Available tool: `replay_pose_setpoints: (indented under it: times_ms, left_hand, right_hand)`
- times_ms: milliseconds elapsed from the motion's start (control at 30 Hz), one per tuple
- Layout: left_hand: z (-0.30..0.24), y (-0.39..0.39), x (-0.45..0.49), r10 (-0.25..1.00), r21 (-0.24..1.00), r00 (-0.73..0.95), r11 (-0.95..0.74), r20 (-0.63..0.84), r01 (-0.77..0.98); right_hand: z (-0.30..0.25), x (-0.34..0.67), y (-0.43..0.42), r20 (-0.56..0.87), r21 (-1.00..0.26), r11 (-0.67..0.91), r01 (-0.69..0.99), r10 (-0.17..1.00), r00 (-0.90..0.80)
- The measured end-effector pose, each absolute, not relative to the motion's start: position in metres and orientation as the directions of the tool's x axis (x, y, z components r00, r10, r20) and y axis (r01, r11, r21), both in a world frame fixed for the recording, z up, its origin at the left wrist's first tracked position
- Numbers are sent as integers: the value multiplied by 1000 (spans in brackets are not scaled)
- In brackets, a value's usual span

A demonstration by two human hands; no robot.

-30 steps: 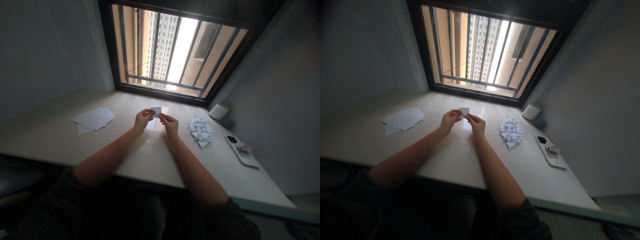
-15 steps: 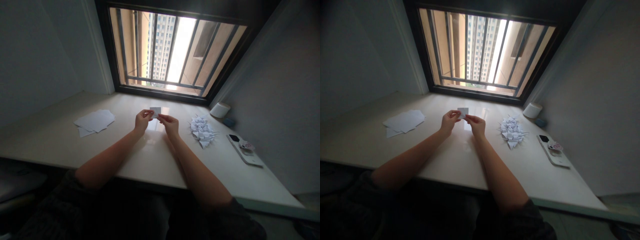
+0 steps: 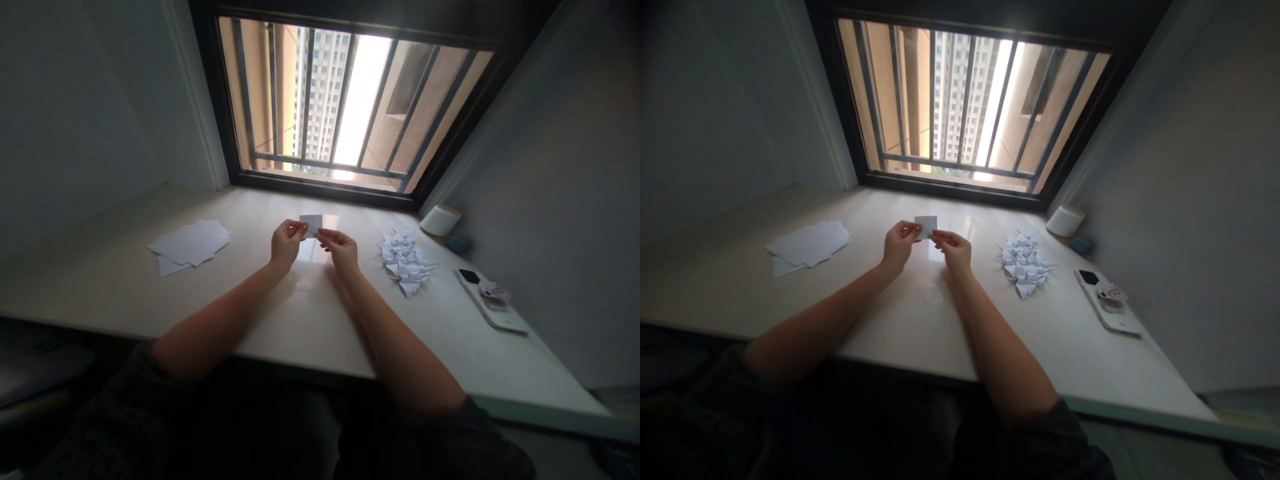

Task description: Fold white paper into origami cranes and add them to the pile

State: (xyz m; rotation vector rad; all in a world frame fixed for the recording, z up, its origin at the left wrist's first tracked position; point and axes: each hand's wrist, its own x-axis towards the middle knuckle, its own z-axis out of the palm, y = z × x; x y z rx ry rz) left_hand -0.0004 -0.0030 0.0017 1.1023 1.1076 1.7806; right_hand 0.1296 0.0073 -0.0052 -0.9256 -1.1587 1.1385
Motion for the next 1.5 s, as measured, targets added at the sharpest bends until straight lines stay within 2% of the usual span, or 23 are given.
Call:
replay_pose_setpoints:
  times_ms: [200,400,600,967,1500]
  left_hand:
    - [1,-2,-1,898,935,-361,-322,252,-148]
    - [1,-4,-1,922,938,-307,-298,236,-175]
    - [1,-7,-1,916,929,-279,-338,289,-148]
    - [5,-8,0,947,937,-266,-246,178,-249]
    - [3,-4,-2,961,933,-235,-211,144,-291]
  right_hand:
    - [-4,129,6,213,-958,211,-195,977,10]
    - [-5,130,7,205,-970,208,-126,978,38]
    - [-10,131,10,153,-959,163,-231,987,57]
    - [-12,133,14,163,-958,168,-232,986,42]
    - [-14,133,17,148,-959,155,-238,988,45]
